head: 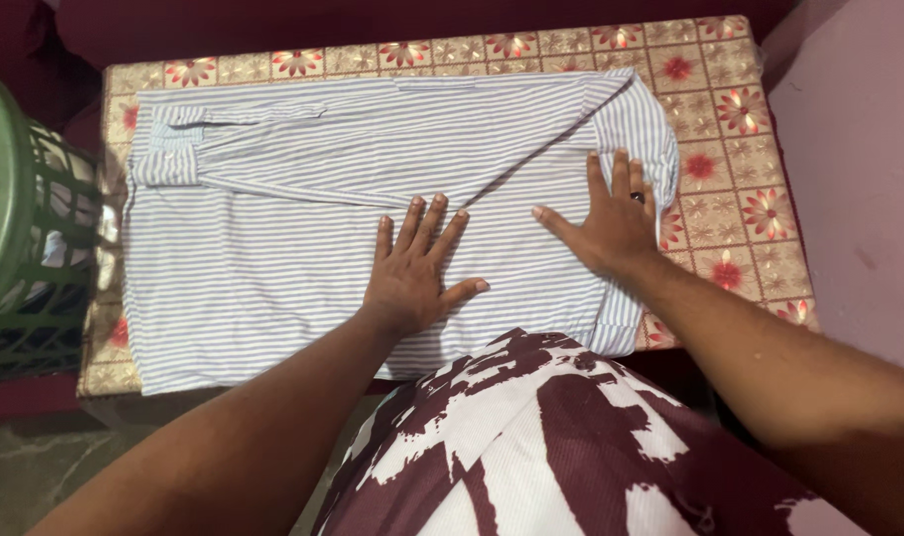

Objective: The person folds a striped long-sleeve shirt on a table. They smooth the fabric, fold the sleeves inward, fold the sides, and then fold the shirt in half to complete the task.

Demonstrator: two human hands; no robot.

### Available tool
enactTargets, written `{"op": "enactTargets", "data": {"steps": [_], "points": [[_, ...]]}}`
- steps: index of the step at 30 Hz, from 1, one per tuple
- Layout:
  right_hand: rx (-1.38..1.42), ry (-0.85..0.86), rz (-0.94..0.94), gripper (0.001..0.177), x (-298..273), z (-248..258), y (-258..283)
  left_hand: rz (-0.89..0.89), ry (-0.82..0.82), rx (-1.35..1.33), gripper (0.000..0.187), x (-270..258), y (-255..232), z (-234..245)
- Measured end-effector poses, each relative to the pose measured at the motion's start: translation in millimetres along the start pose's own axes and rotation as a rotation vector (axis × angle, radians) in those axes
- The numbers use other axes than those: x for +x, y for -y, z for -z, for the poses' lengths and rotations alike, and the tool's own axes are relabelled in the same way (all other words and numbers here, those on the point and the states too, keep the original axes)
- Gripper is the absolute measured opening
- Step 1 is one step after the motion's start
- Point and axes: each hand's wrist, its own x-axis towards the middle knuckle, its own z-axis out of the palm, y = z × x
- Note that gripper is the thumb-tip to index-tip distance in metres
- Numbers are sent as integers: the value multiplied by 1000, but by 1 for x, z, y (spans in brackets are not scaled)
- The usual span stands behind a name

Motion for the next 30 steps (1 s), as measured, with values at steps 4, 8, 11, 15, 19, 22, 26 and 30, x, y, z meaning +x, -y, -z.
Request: {"op": "enactTargets", "data": {"steps": [4,8,11,15,19,22,26,30], "points": [[-21,76,-18,121,22,7,-7,8,52,-20,100,2,2,3],[-51,140,-15,128,44,10,-15,36,66,-65,99,7,-2,8],[-65,150,-4,132,58,10,-22,58,102,-80,101,17,-3,14],[-90,195,-17,134,78,18,-30,88,189,-97,102,38,-5,25],[-103,160,8,129,77,13,-32,84,150,-116,100,35,-4,26],[-122,40,113,115,56,8,-39,39,67,-145,92,24,-3,20],[-156,-117,208,98,14,0,-42,27,14,-148,87,21,-2,16],[-116,-241,279,95,-27,0,-32,26,-41,-178,89,18,-4,17]]}}
